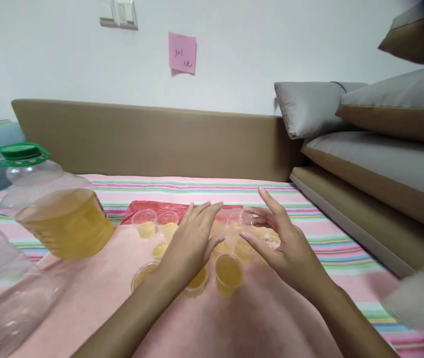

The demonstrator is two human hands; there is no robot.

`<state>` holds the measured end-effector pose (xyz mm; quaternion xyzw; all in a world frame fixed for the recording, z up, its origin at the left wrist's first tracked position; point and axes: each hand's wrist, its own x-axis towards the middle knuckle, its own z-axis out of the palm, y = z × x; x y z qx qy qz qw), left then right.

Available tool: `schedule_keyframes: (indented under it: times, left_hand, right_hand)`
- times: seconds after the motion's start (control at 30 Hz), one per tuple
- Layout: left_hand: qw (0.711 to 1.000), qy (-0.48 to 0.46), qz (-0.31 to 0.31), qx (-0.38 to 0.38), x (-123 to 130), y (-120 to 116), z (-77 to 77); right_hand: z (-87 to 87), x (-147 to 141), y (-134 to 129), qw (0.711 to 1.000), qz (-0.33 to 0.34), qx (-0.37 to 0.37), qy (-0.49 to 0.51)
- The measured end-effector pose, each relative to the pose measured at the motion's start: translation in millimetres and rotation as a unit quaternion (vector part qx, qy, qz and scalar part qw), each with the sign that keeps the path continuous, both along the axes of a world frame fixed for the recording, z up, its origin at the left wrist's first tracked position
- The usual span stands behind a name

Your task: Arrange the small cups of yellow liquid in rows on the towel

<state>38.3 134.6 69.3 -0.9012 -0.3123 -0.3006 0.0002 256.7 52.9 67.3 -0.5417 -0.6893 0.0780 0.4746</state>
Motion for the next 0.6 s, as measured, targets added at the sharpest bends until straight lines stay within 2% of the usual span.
schedule_keyframes:
  times: [0.1, 0.2, 0.37, 0.5, 0.6]
  left_hand:
    - [1.000, 0.012, -0.005, -0.018, 1.8, 0.0, -7.5]
    - [0.999, 0.022, 0.015, -0.025, 4.5, 0.0, -6.2]
    - [0.997, 0.076, 0.010, -0.001, 2.2, -2.2, 14.7]
    - [0.994, 0.089, 0.027, 0.061, 0.0, -7.0, 29.2]
    - [0.988, 0.107, 0.028, 0.106, 1.9, -7.0, 29.1]
  right_hand:
    - [-3.3, -4.3, 0.2, 1.000, -0.019, 0.002, 0.000]
    - [-8.4, -5.0, 2.9, 1.000, -0.009, 0.023, -0.013]
    - [-6.2, -5.3, 10.0, 0.996, 0.018, 0.074, -0.045]
    - [-10.3, -5.9, 8.8, 0.996, -0.029, 0.078, 0.013]
    - [-20.8, -4.2, 8.1, 0.995, -0.051, 0.085, 0.021]
